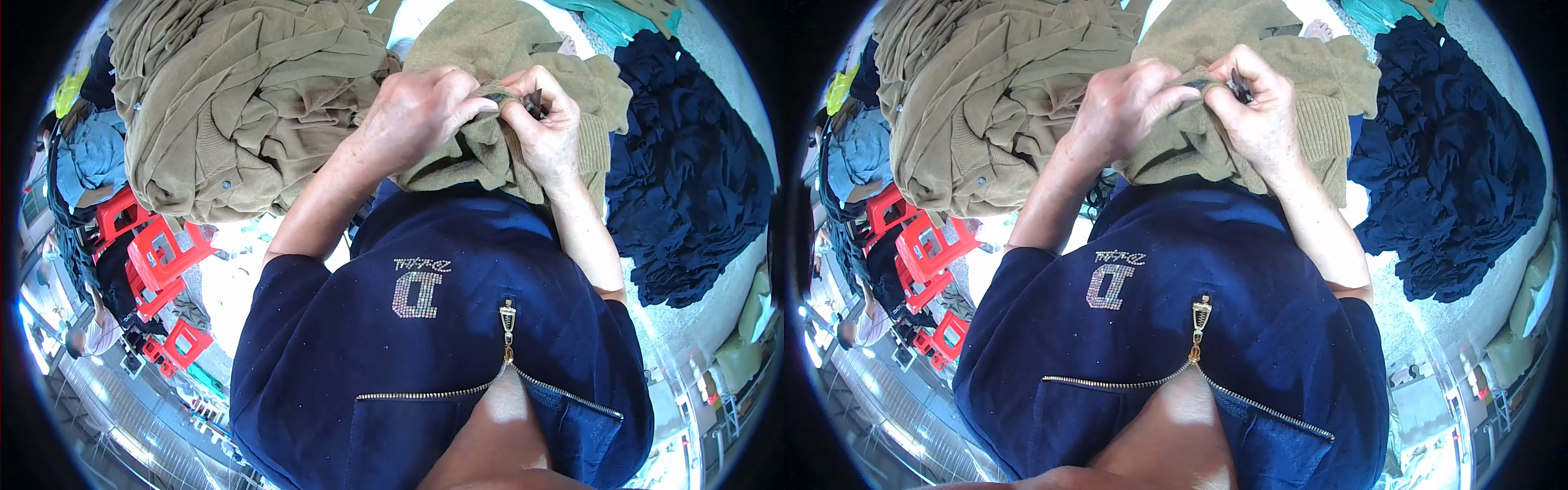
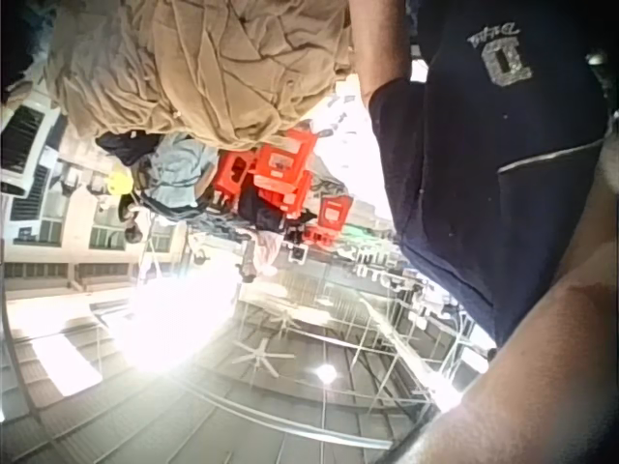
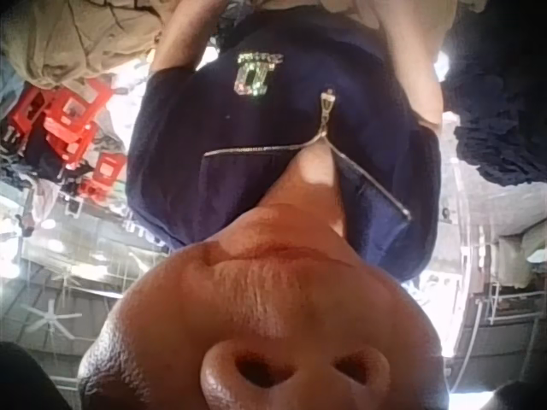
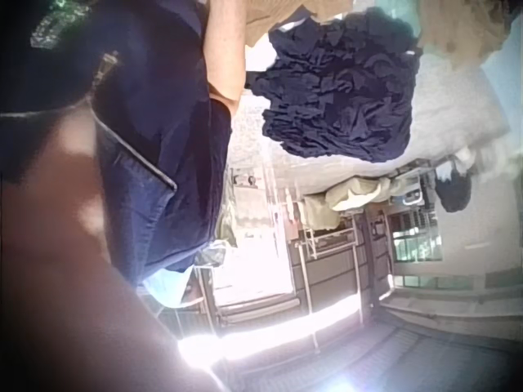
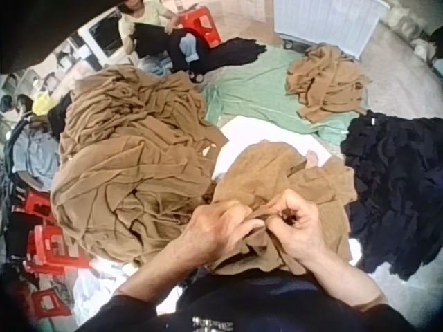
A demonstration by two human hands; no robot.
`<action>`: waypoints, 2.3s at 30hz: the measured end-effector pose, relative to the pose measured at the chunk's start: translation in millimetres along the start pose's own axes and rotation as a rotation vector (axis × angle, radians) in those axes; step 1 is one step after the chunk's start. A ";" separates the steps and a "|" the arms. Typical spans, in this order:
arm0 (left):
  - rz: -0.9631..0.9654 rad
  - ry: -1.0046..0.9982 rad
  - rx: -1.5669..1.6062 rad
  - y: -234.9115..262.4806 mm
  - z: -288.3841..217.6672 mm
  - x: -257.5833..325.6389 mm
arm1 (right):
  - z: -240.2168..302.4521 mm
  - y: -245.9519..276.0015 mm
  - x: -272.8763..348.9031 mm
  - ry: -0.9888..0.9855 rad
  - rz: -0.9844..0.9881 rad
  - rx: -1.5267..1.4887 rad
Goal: Trimming excess threads from brown garments using small scissors.
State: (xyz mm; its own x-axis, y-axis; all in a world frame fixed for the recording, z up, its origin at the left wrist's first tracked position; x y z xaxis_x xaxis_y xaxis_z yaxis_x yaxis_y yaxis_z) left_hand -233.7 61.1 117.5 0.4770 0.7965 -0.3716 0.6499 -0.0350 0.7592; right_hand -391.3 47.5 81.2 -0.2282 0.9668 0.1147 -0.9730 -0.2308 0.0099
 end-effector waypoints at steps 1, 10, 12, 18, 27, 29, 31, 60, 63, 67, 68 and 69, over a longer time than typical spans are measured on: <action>-0.030 -0.020 0.020 -1.4 -1.3 -0.7 | -1.6 0.9 0.7 -0.020 -0.009 -0.049; -0.160 -0.151 -0.060 0.0 -18.3 -1.0 | 25.2 4.6 12.5 0.555 -0.167 0.400; -0.181 -0.147 -0.063 -0.4 -17.6 0.3 | 27.5 3.7 15.5 0.618 -0.159 0.424; -0.088 -0.160 -0.056 0.5 -12.1 -0.9 | 2.4 6.9 1.3 0.077 -0.030 0.118; -0.104 -0.121 -0.038 -4.6 -10.3 -0.2 | 4.7 3.9 5.8 0.237 -0.062 0.162; -0.100 -0.149 -0.046 -5.2 -10.3 -0.8 | 0.7 3.2 3.9 -0.023 -0.151 -0.058; -0.086 -0.165 -0.048 -5.2 -9.0 -0.5 | -7.6 9.3 0.6 0.008 -0.088 -0.015; -0.347 -0.169 -0.108 -13.8 -13.8 -1.5 | -6.8 5.8 8.6 0.146 -0.111 0.046; -0.414 -0.140 -0.119 -16.4 -13.3 0.3 | 3.9 6.7 15.7 0.282 -0.241 0.171; -0.352 0.105 0.244 -22.8 -3.7 -1.4 | 11.0 9.9 23.5 0.552 -0.328 0.355; -0.249 0.203 0.416 -25.0 -1.3 -0.9 | 12.4 10.9 25.8 0.597 -0.315 0.381; -0.248 0.203 0.416 -23.0 -0.3 -0.9 | 12.8 12.8 27.1 0.595 -0.317 0.381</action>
State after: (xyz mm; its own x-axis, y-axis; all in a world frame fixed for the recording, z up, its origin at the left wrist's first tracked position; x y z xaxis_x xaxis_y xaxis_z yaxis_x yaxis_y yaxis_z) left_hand -249.3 61.3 100.5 0.1817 0.9110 -0.3703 0.9284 -0.0348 0.3699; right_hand -409.5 69.4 97.1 -0.0271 0.8639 -0.5029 -0.9401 0.1490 0.3066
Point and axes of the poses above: each hand's wrist, its own x-axis away from the middle knuckle, its own y-axis out of the back of the hand, z = x × y, the point moved 5 cm from there along -x, towards the middle knuckle, and after that the axes turned 9 degrees about -y, right-handed, at the moved point
